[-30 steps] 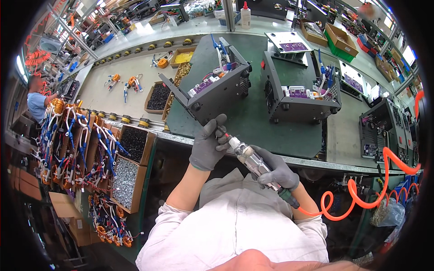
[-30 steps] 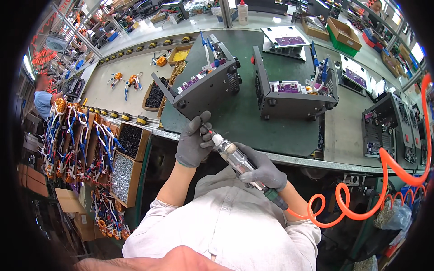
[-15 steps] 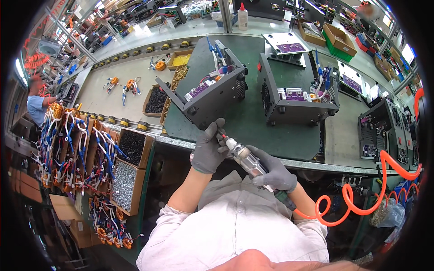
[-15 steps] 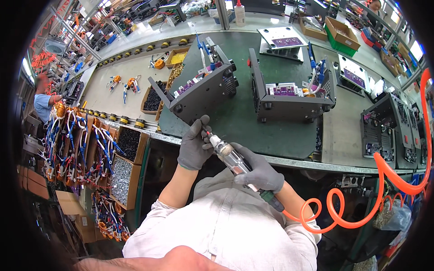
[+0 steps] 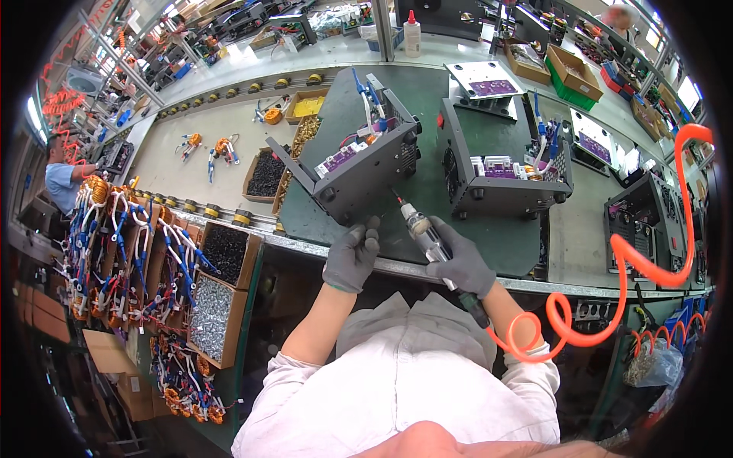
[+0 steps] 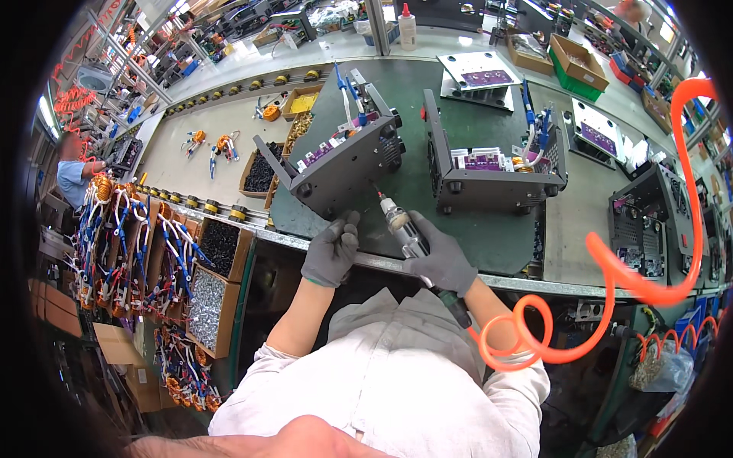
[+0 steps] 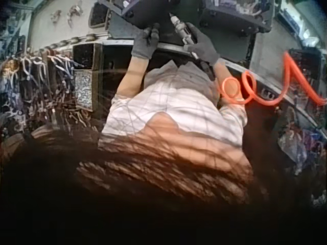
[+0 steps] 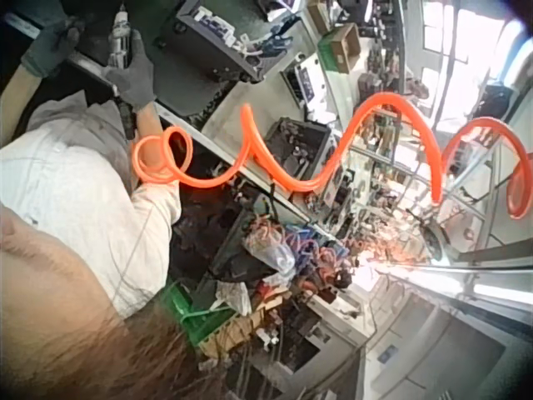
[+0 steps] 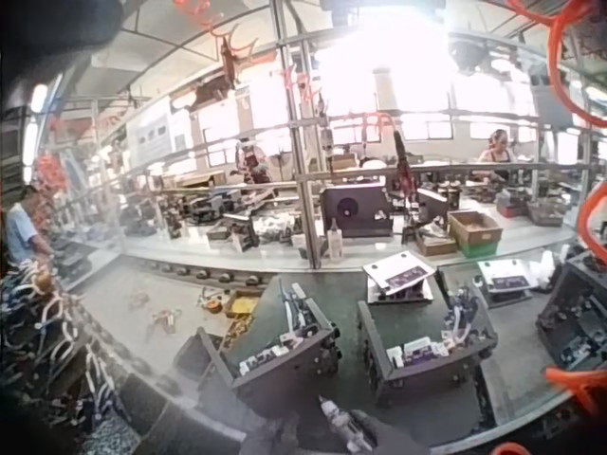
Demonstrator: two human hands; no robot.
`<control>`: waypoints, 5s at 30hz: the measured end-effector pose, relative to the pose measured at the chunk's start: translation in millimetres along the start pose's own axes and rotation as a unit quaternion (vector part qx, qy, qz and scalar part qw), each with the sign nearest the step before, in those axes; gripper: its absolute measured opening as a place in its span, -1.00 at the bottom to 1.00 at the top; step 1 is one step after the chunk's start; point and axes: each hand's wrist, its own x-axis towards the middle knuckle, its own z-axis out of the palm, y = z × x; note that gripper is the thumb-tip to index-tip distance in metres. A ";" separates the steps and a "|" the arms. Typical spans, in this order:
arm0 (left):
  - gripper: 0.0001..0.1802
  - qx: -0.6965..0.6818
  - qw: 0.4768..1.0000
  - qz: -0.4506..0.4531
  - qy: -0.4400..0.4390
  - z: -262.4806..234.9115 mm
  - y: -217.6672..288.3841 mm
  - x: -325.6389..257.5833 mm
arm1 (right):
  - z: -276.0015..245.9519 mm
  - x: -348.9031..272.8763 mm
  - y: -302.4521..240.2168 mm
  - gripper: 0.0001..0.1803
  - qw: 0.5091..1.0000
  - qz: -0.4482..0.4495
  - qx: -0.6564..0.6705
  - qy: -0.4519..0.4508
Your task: The person assembles electronic components into a metal enclosure using a pneumatic screwdriver. They place copper coils and circuit boards inside the case, secure them with screws, and connect wiring. The person handles multiple units sequentially on a factory workbench.
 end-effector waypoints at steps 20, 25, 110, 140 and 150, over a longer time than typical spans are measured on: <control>-0.72 -0.042 0.997 -0.023 -0.064 -14.0 10.1 11.7 | 6.1 28.8 18.2 0.06 0.992 -0.028 0.120 -0.035; -0.73 0.007 0.995 -0.006 -0.097 -20.6 19.3 15.0 | 10.4 13.9 10.4 0.08 0.988 -0.005 0.150 -0.037; -0.68 0.103 0.988 0.067 -0.097 -23.7 27.3 -25.9 | 37.2 -47.7 -28.5 0.18 0.928 0.073 0.319 -0.178; -0.65 -0.081 0.979 -0.048 -0.181 -49.8 50.3 -21.5 | 62.4 -4.4 -3.7 0.09 0.998 0.000 0.034 -0.056; -0.64 -0.049 0.994 0.058 -0.081 -48.3 55.9 -20.1 | 64.4 -0.9 -0.2 0.08 0.997 0.008 0.051 -0.062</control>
